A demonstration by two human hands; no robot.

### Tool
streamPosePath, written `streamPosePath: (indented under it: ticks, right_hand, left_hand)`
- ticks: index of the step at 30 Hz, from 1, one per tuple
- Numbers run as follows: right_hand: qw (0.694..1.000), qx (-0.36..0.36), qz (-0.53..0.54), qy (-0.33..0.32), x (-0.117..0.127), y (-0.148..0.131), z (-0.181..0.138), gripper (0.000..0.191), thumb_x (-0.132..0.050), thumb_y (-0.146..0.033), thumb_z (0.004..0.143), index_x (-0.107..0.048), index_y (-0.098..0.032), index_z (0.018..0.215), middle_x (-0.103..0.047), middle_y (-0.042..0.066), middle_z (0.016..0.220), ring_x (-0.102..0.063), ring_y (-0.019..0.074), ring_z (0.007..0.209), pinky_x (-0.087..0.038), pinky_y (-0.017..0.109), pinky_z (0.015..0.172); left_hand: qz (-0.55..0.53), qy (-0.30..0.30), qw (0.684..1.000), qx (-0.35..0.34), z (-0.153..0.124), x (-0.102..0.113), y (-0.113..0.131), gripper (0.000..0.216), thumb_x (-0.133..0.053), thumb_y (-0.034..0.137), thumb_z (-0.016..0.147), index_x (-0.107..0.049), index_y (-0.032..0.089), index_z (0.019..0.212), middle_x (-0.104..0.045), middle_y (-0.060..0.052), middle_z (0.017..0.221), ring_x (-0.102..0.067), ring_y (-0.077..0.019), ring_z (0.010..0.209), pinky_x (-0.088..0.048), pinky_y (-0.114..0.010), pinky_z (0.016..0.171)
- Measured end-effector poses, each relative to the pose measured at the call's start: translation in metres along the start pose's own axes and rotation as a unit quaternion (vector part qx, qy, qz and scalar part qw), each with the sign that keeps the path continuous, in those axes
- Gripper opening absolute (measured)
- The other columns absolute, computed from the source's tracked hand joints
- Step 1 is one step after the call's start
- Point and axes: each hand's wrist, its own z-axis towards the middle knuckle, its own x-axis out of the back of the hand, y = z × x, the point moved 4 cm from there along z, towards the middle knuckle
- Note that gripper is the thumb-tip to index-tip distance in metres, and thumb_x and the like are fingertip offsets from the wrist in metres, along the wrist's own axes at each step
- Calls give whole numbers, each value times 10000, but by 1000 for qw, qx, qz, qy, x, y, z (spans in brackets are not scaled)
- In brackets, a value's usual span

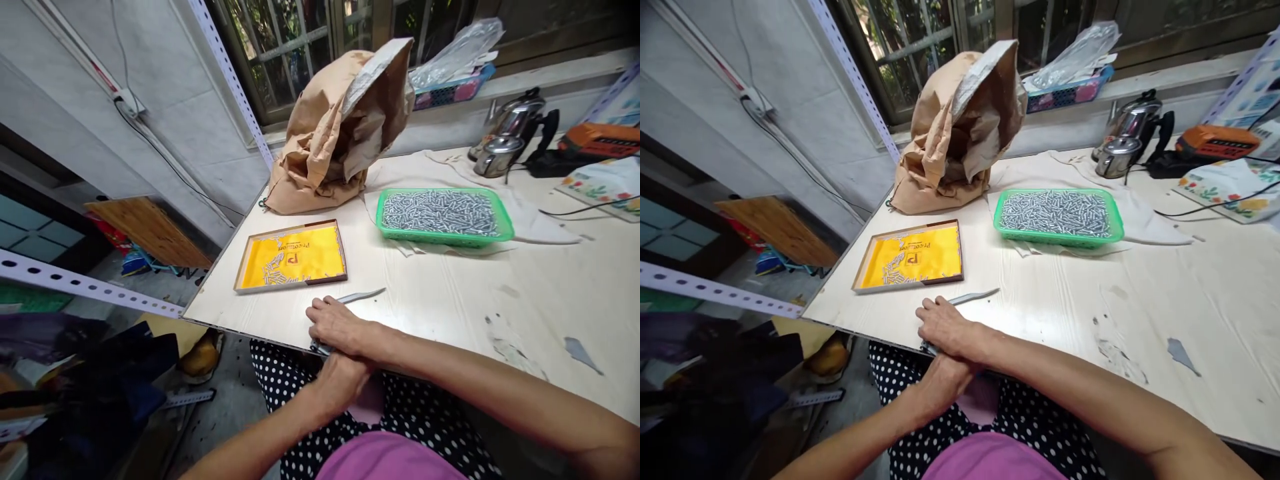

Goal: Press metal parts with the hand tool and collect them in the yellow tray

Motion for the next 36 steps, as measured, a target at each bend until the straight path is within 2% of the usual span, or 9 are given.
streamPosePath:
  ticks: [4, 6, 9, 11, 14, 18, 24, 30, 36]
  right_hand:
    - [999, 39, -1, 16, -8, 3, 11, 79, -582, -159, 845, -649, -166, 803, -608, 88, 904, -459, 240, 940, -340, 367, 739]
    - [998, 28, 24, 42, -9, 10, 12, 102, -528, -139, 878, -623, -156, 845, -618, 78, 893, -470, 228, 911, -349, 364, 744]
    - [991, -11, 97, 90, -5, 18, 11, 124, -466, -158, 929, -588, -160, 912, -626, 61, 899, -483, 203, 852, -368, 344, 755]
    - [982, -36, 147, 114, 1, 23, 8, 127, -444, -155, 937, -570, -160, 920, -621, 62, 895, -492, 189, 826, -383, 326, 755]
    - [965, -69, 209, 141, 8, 29, -3, 127, -436, -125, 917, -555, -164, 898, -608, 65, 883, -508, 181, 820, -406, 309, 740]
    - [947, -82, 261, 170, 9, 33, -27, 161, -433, -122, 920, -579, -170, 969, -617, 64, 908, -539, 183, 860, -446, 320, 767]
    - [924, -120, 240, 272, 46, 59, -68, 233, -403, -170, 955, -623, -191, 1026, -628, 71, 908, -598, 179, 846, -498, 324, 741]
    - [861, -276, 87, 419, 124, 148, -105, 150, -525, -187, 902, -672, -189, 933, -670, 48, 870, -625, 175, 806, -489, 309, 754]
    - [843, -385, 23, 376, 148, 236, -113, 194, -539, -130, 869, -719, -168, 932, -703, 73, 922, -637, 203, 872, -474, 337, 825]
  left_hand:
    - [-4, 54, 985, -164, -24, 40, 30, 247, -500, 160, 929, -621, 152, 1144, -708, -75, 977, -651, -167, 930, -532, -267, 838]
    - [40, 129, 979, -154, -28, 73, 15, 255, -496, 164, 931, -622, 172, 1153, -701, -71, 972, -643, -168, 915, -527, -276, 807]
    - [137, 198, 968, 76, -16, 127, -58, 264, -426, 174, 957, -664, 194, 1069, -680, -76, 961, -618, -185, 911, -508, -310, 814]
    - [188, 174, 935, 247, -6, 157, -120, 273, -428, 245, 964, -686, 172, 1017, -664, -94, 964, -598, -212, 942, -484, -335, 861]
    - [231, 75, 877, 414, 3, 181, -194, 288, -439, 229, 939, -707, 136, 991, -647, -126, 1021, -566, -246, 1044, -449, -321, 876]
    - [225, -2, 846, 484, 1, 181, -239, 312, -443, 213, 916, -726, 117, 824, -661, -129, 945, -611, -228, 927, -422, -269, 723]
    - [198, -25, 844, 498, -7, 169, -246, 290, -462, 211, 894, -726, 139, 799, -707, -100, 857, -640, -190, 831, -387, -234, 666]
    - [186, -5, 866, 464, -14, 170, -252, 314, -457, 305, 878, -732, 154, 877, -736, -110, 974, -658, -236, 910, -436, -262, 743]
    - [213, -15, 853, 477, -19, 164, -285, 389, -387, 279, 852, -728, 144, 982, -736, -104, 1041, -662, -276, 981, -456, -309, 796]
